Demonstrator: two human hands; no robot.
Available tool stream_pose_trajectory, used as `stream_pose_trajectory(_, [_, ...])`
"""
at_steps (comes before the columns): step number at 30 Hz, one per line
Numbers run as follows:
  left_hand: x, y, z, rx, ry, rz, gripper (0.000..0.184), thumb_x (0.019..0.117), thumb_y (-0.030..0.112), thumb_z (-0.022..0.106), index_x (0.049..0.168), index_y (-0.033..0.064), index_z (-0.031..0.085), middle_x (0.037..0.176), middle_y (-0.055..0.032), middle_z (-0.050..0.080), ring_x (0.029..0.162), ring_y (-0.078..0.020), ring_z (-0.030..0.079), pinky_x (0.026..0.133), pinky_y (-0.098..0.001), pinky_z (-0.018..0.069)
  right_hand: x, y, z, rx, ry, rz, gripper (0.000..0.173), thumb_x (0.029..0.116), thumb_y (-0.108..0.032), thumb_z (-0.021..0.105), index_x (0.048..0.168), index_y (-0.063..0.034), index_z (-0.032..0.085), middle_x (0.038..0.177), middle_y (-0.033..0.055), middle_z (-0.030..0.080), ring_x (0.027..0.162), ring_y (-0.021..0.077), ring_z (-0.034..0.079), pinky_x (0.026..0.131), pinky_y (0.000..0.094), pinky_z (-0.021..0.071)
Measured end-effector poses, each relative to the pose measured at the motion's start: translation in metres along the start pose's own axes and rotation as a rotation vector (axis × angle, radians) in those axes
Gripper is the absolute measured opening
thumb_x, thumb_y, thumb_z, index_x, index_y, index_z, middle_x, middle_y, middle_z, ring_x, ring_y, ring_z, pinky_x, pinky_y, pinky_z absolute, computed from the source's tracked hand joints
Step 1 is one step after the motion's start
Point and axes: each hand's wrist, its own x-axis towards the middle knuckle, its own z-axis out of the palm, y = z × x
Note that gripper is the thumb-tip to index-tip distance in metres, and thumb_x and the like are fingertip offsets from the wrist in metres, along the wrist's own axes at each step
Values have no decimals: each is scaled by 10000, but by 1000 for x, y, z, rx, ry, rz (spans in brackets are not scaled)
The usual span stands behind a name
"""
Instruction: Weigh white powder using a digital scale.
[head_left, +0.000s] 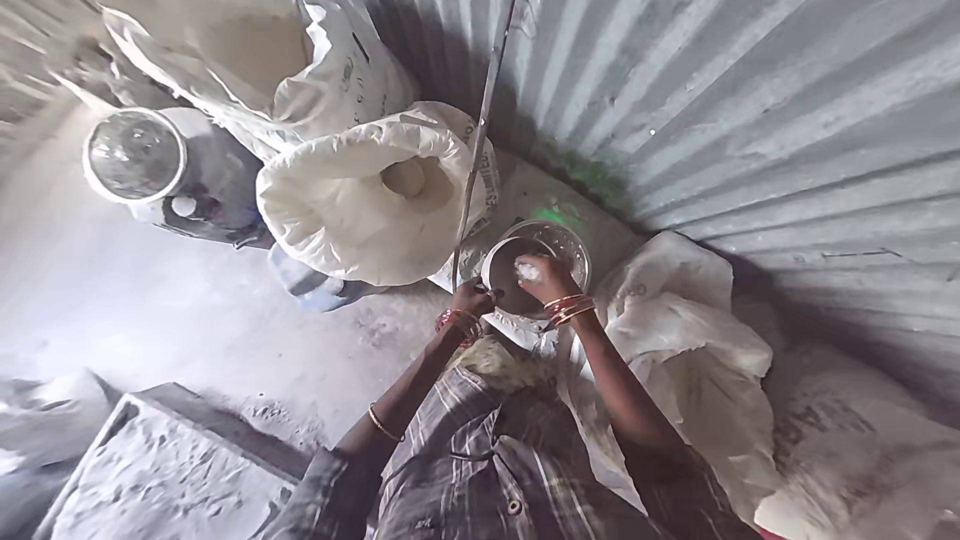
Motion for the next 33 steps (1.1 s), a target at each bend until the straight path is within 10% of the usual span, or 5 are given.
stream_pose_trajectory(8, [-7,4,-6,-126,128,54,324,1030,-13,535,1337,-108,496,1102,-212,616,815,-163,642,737,-286,557,-8,47,-16,219,364,184,267,980,-4,608,1231,77,650,1111,252,694,912,302,706,847,426,570])
stream_pose_trajectory(14, [-34,-12,-24,-229,215,60,296,1041,6,517,1316,-102,507,1031,-176,619,744,-134,630,691,-269,554,25,87,33,-102,42,400,756,944,-284,735,1516,72,394,1498,315,471,1399,428,469,1165,521,360])
stream_pose_trajectory(18, [-48,-34,-36,-310,302,22,292,1045,0,501,1319,-102,496,1012,-163,623,738,-135,633,687,-269,557,49,98,71,-162,41,427,1062,854,-405,805,1603,42,199,1541,309,422,1415,425,456,1155,540,371])
stream_pose_trajectory(28, [-76,-74,-55,-417,430,-57,309,1050,17,496,1328,-118,485,1078,-211,602,771,-167,624,698,-281,548,59,118,90,-74,50,383,556,1034,-203,585,1499,59,429,1534,301,436,1443,421,417,1183,541,342])
stream_pose_trajectory(33, [-77,-75,-59,-437,408,-58,322,1051,18,496,1348,-105,484,1111,-220,608,799,-179,632,716,-292,549,73,124,77,580,246,491,380,1104,-191,442,1368,69,529,1328,240,576,1193,291,571,1032,403,454])
